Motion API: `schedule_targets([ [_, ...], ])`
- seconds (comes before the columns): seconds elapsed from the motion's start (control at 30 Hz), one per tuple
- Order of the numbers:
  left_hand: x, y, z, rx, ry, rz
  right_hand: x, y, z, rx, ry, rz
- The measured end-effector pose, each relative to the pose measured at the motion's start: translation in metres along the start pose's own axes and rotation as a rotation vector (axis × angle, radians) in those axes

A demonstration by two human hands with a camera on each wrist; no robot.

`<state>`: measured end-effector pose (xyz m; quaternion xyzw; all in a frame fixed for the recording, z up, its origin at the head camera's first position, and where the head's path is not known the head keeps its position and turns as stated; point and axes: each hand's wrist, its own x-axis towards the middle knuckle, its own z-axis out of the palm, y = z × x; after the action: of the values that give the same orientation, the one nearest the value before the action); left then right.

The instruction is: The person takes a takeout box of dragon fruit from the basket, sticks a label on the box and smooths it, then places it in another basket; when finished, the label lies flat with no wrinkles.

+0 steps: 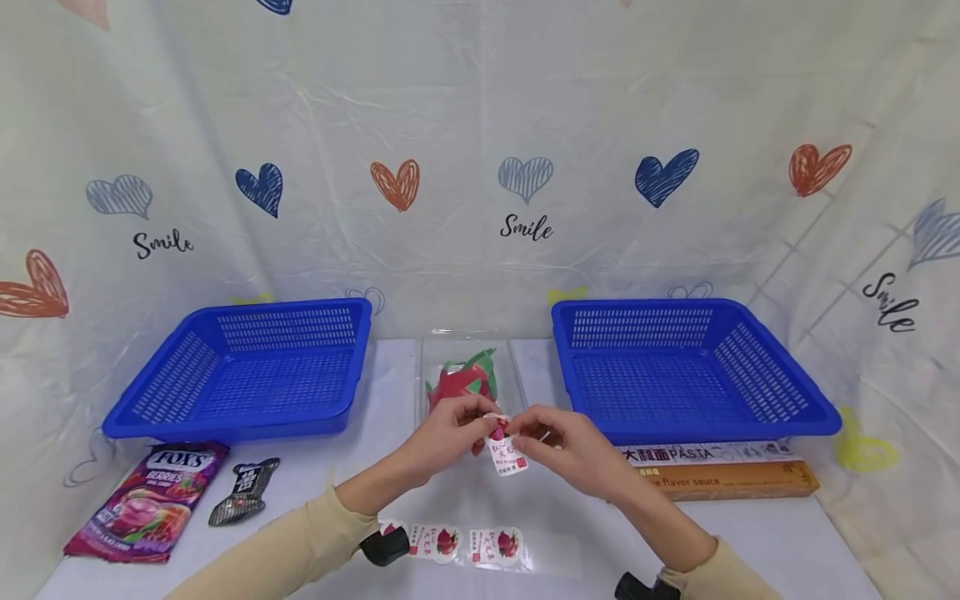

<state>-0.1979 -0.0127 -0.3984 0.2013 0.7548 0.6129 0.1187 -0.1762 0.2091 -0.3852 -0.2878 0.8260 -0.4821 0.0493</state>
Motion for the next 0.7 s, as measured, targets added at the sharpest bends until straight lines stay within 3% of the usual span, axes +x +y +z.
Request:
schedule_targets([
  [0.3,0.002,0.002,0.000,-0.024,0.031,0.012,0.005,0.000,-0.003,-0.029,0.035,0.046],
  [0.5,0.005,0.001,-0.001,0.008,0.163,0.121,0.014,0.002,-0.008,-0.178,0.220,0.111],
  [0.6,0.008,0.002,-0.003,0.018,0.185,0.150,0.018,0.002,-0.009,-0.268,0.270,0.075],
  [0.7,0.010,0.001,-0.003,0.050,0.182,0.140,0.024,0.002,-0.009,-0.302,0.277,0.037],
])
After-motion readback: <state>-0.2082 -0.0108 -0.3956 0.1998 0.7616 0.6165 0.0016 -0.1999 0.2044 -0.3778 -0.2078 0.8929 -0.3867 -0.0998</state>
